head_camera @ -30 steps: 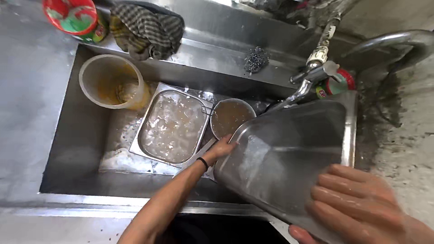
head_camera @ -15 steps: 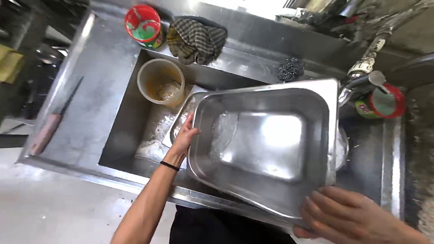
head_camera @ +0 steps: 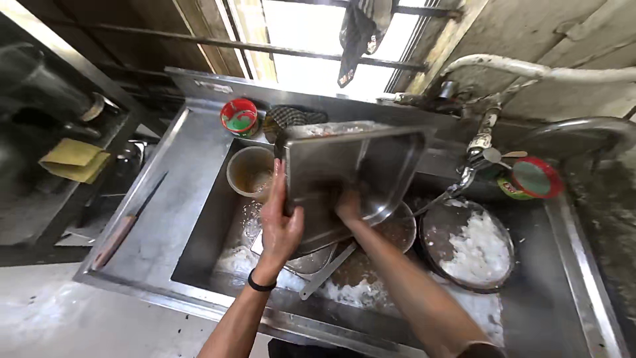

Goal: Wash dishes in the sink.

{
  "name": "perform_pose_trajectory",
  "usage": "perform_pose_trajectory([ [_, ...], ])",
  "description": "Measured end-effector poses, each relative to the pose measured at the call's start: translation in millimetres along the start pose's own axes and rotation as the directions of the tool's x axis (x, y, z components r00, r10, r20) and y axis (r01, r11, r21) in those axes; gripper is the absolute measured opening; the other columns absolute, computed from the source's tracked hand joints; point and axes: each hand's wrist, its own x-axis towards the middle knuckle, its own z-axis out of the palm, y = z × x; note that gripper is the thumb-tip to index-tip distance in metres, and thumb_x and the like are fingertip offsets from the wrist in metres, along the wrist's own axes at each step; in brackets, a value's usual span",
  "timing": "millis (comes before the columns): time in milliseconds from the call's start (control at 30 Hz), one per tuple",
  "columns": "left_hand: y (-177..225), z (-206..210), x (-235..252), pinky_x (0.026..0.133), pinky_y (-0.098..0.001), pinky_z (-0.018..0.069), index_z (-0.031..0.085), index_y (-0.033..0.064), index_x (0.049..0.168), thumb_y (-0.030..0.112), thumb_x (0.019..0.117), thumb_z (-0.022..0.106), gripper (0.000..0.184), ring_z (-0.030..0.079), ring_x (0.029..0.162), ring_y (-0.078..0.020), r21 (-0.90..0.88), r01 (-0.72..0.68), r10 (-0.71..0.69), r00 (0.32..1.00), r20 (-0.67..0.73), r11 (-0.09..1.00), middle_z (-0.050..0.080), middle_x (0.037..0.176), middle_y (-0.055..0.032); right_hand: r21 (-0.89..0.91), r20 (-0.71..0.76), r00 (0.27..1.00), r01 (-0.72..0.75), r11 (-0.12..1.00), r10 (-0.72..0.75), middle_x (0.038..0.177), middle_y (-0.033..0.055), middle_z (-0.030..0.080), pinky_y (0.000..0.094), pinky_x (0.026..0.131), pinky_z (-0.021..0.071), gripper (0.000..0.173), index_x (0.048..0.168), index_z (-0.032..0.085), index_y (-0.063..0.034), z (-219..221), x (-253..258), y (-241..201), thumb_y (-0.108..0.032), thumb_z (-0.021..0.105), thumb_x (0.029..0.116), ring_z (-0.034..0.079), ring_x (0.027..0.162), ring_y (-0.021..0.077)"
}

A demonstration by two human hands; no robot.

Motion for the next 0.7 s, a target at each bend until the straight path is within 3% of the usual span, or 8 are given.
perform_pose_trajectory([
  [133, -4.4, -5.6, -5.7, 0.12, -0.0383, 0.0402, 0.045, -0.0006, 0.153, -0.001, 0.085, 0.058, 0.069, 0.04, 0.15, -0.0238, 0.107, -0.109, 0.096, 0.988, 0.12, 0.988, 0.043, 0.161, -0.0104, 0.328, 0.231, 0.972, -0.124, 0.936, 0.048, 0.138, 0.0287, 0.059, 0.0573, 0.109, 0.0451, 0.047, 0.142, 0.053, 0.0029, 36.3, -30.0, -50.4, -0.029, 0.05, 0.1082, 0.057, 0.129, 0.0422],
  [200, -3.4, -12.1, -6.6, 0.121, -0.0395, 0.0395, 0.044, 0.0004, 0.153, 0.0, 0.0849, 0.059, 0.07, 0.039, 0.15, -0.0232, 0.143, -0.12, 0.1, 0.985, 0.139, 0.982, 0.042, 0.161, -0.0084, 0.418, 0.173, 0.968, 0.098, 0.903, -0.185, 0.132, 0.026, 0.062, 0.0547, 0.106, 0.0479, 0.042, 0.136, 0.059, 0.0024, 44.9, -65.4, -57.4, -0.026, 0.056, 0.1041, 0.06, 0.124, 0.0383],
  [267, -0.1, -18.0, -5.7, 0.121, -0.0395, 0.0391, 0.043, -0.0003, 0.154, 0.001, 0.0851, 0.058, 0.07, 0.038, 0.15, -0.0232, 0.173, -0.119, 0.098, 0.987, 0.124, 0.978, 0.044, 0.161, -0.0087, 0.393, 0.163, 0.856, 0.399, 0.828, -0.49, 0.13, 0.0202, 0.065, 0.053, 0.108, 0.0465, 0.038, 0.131, 0.065, -0.0018, 36.0, -105.3, -51.2, -0.027, 0.058, 0.1027, 0.06, 0.125, 0.0336],
  [333, 4.8, -24.3, -4.1, 0.121, -0.0392, 0.0394, 0.042, -0.001, 0.154, 0.002, 0.086, 0.057, 0.07, 0.039, 0.15, -0.0232, 0.198, -0.131, 0.11, 0.988, 0.112, 0.971, 0.044, 0.16, -0.0094, 0.23, 0.219, 0.784, 0.537, 0.812, -0.581, 0.146, 0.0081, 0.059, 0.0477, 0.119, 0.0372, 0.041, 0.139, 0.064, -0.015, 27.8, -116.3, -25.9, -0.035, 0.049, 0.1065, 0.051, 0.139, 0.0242],
  [433, 15.1, -31.9, -6.9, 0.121, -0.0436, 0.0387, 0.045, -0.0013, 0.152, 0.002, 0.0875, 0.056, 0.066, 0.039, 0.15, -0.0295, 0.22, -0.228, 0.21, 0.972, 0.102, 0.948, 0.047, 0.158, -0.0115, -0.022, -0.06, 0.937, 0.343, 0.939, -0.343, 0.151, 0.0273, 0.048, 0.0595, 0.116, 0.0381, 0.047, 0.136, 0.063, -0.0035, 17.3, -104.9, 39.7, -0.031, 0.064, 0.0979, 0.044, 0.142, 0.0443],
  [533, 27.1, -33.7, -18.3, 0.124, -0.0525, 0.0328, 0.05, 0.0071, 0.149, 0.0, 0.091, 0.054, 0.059, 0.036, 0.151, -0.0336, 0.249, -0.35, 0.337, 0.937, 0.092, 0.903, 0.053, 0.154, -0.008, 0.086, -0.305, 0.944, 0.161, 0.983, -0.128, 0.165, 0.0344, 0.015, 0.0646, 0.119, 0.029, 0.092, 0.158, 0.023, 0.0097, 3.3, -66.3, 72.5, -0.025, 0.071, 0.0886, 0.023, 0.151, 0.0518],
  [633, 37.3, -27.6, -38.4, 0.124, -0.0622, 0.0243, 0.055, 0.0189, 0.144, 0.003, 0.1001, 0.051, 0.047, 0.03, 0.154, -0.0326, 0.245, -0.505, 0.48, 0.863, 0.159, 0.827, 0.054, 0.153, 0.0022, 0.32, -0.096, 0.995, 0.049, 0.946, -0.019, 0.154, 0.0267, 0.044, 0.0584, 0.111, 0.0433, 0.067, 0.156, 0.032, 0.0012, -22.5, -68.1, 58.2, -0.024, 0.062, 0.1015, 0.049, 0.139, 0.0406],
  [700, 45.3, -24.5, -50.3, 0.124, -0.0654, 0.0173, 0.055, 0.0227, 0.143, 0.008, 0.105, 0.051, 0.041, 0.025, 0.155, -0.0318, 0.212, -0.608, 0.561, 0.791, 0.246, 0.765, 0.049, 0.157, 0.0068, 0.337, 0.264, 0.96, -0.185, 0.923, 0.096, 0.141, 0.0236, 0.056, 0.0418, 0.107, 0.0451, 0.043, 0.145, 0.049, 0.0042, -56.9, -98.3, 56.8, -0.011, 0.055, 0.1051, 0.056, 0.128, 0.0294],
])
